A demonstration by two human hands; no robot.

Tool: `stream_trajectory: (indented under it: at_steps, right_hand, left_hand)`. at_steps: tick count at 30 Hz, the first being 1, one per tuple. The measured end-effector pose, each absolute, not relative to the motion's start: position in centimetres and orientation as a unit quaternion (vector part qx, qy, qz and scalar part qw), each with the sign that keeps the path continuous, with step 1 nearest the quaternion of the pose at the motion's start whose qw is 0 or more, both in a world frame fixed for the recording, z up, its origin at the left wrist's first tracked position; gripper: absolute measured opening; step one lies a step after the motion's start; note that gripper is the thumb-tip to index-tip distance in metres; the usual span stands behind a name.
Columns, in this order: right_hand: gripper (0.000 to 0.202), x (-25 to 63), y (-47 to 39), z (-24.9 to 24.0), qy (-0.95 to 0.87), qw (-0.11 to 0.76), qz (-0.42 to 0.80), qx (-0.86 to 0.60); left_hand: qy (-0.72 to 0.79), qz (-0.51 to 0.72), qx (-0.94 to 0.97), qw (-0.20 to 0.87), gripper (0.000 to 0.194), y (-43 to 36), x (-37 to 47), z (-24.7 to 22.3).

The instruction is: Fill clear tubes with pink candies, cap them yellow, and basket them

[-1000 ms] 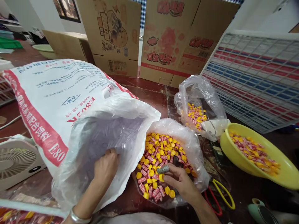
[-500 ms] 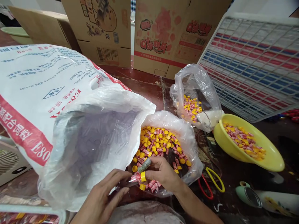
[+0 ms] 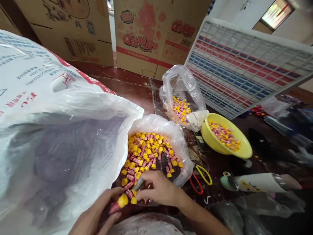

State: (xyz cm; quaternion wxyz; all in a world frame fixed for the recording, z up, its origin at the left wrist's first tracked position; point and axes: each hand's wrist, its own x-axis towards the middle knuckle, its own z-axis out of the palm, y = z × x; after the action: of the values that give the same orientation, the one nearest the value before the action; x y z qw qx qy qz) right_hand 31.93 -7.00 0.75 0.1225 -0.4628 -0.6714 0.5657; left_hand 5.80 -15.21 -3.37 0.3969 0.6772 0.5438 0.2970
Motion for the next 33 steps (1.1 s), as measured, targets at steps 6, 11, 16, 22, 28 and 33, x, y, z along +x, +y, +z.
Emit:
stream_trajectory:
  at_steps: [6, 11, 16, 22, 28, 33]
  right_hand:
    - [0.018, 39.4, -7.1, 0.5, -0.839, -0.034, 0.097, -0.534]
    - [0.022, 39.9, -7.7, -1.8, -0.867, -0.072, 0.086, -0.486]
    - [0.034, 40.9, -7.5, -3.0, -0.858, -0.018, 0.101, -0.504]
    - [0.012, 39.0, -7.4, -1.9, -0.761, 0.237, 0.281, -0.535]
    - [0.037, 32.2, -7.9, 1.8, -0.470, 0.318, 0.704, -0.428]
    - [0.047, 30.0, -8.3, 1.8, -0.433, 0.229, 0.780, -0.391]
  left_hand:
    - [0.721, 0.195, 0.623, 0.233, 0.033, -12.0, -0.1, -1.7]
    - [0.737, 0.113, 0.637, 0.196, 0.038, -6.4, 2.9, -1.0]
    - [0.709, 0.134, 0.655, 0.222, 0.032, -4.3, 5.2, -2.2]
    - [0.673, 0.211, 0.648, 0.287, 0.043, -8.7, 3.0, -0.4]
    - [0.557, 0.277, 0.658, 0.423, 0.024, -13.1, 5.4, 3.1]
    - [0.528, 0.281, 0.639, 0.484, 0.023, -14.6, 7.5, 3.3]
